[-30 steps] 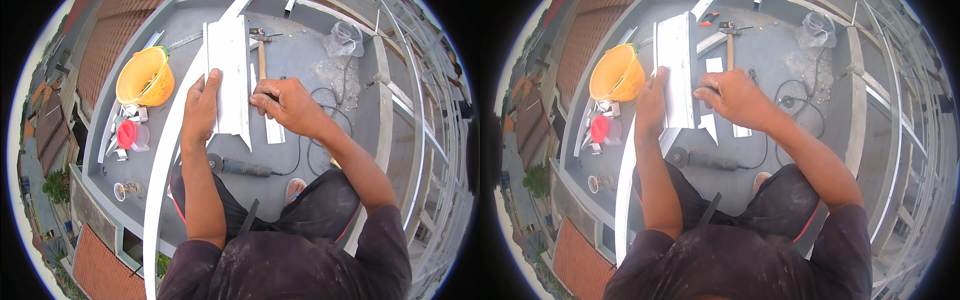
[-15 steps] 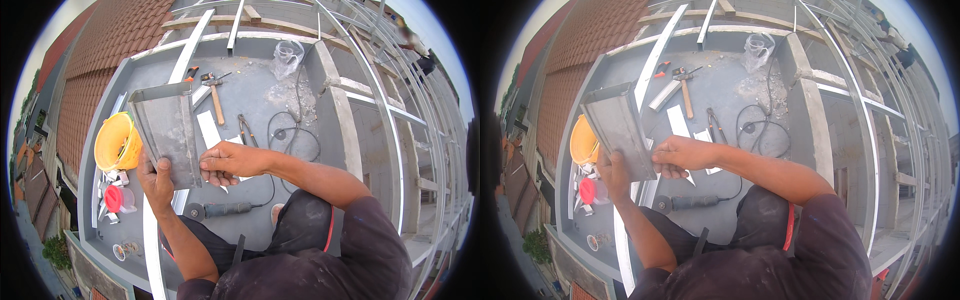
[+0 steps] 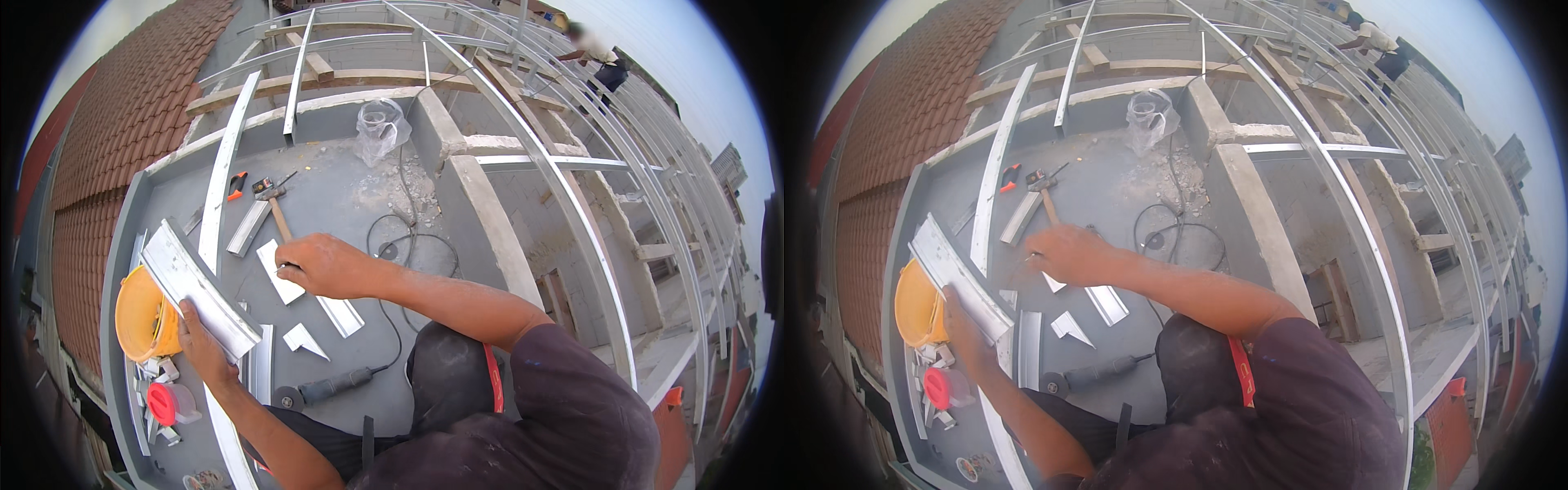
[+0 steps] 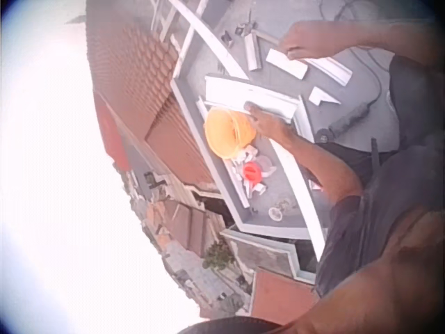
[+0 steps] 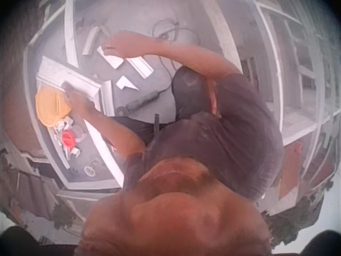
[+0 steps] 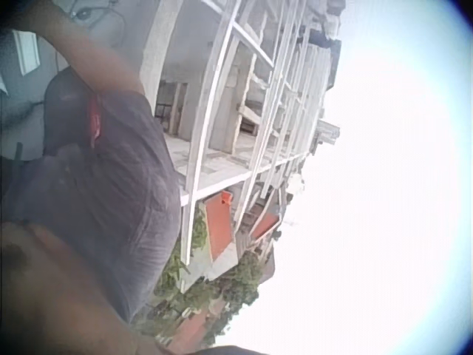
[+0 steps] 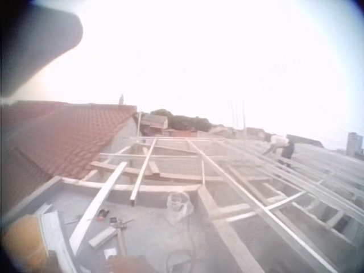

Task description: The person walks on a rooftop construction site, picks up metal pieces, and uses pliers to bend and shape them. They then sit down, measure and mark the metal pieces with a tape measure and marker, and continue preparing the components for assembly.

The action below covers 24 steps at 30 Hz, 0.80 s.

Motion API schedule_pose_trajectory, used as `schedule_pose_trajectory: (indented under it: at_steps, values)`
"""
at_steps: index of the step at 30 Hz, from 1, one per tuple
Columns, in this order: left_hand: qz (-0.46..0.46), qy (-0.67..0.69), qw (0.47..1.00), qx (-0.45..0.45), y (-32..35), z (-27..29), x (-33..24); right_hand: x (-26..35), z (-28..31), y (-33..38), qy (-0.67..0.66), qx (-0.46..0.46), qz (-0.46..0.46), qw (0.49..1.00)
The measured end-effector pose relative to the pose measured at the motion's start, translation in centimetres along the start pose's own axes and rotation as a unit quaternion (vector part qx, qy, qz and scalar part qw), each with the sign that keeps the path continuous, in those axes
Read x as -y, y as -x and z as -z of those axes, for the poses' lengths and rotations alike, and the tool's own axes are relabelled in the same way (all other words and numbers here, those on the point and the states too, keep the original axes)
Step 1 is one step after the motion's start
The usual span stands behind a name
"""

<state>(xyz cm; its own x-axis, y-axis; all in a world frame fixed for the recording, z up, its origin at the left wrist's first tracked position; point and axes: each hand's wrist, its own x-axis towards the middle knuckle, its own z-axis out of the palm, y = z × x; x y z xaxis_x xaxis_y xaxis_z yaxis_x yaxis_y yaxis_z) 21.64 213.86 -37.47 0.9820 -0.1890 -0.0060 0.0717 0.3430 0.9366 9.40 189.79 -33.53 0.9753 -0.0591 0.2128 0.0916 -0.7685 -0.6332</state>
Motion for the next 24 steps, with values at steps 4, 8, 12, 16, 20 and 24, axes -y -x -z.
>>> schedule_pose_trajectory:
  at_steps: [4, 8, 12, 16, 20, 24]
  values:
    - [-0.036, 0.118, 0.988, -0.098, -0.8, 0.2, -1.1, -10.5, -6.9, 1.6, -0.137, 0.244, -0.181, 0.943]
    - [-0.075, 0.204, 0.955, -0.201, -0.9, 4.2, -3.7, -13.0, -11.3, -0.3, -0.081, 0.248, -0.241, 0.935]
    - [-0.108, 0.22, 0.927, -0.285, -0.6, 5.6, -5.1, -14.3, -13.6, -5.9, -0.105, 0.18, -0.289, 0.934]
    - [-0.131, 0.208, 0.897, -0.367, -0.5, 6.6, -6.0, -13.1, -18.2, -9.3, -0.102, 0.235, -0.239, 0.937]
    - [-0.174, 0.192, 0.868, -0.424, -1.1, 10.2, -6.8, -8.2, -24.0, -12.1, -0.094, 0.287, -0.164, 0.939]
    - [-0.178, 0.179, 0.858, -0.448, -1.1, 12.4, -7.6, -0.7, -27.8, -20.4, -0.215, 0.209, -0.161, 0.94]
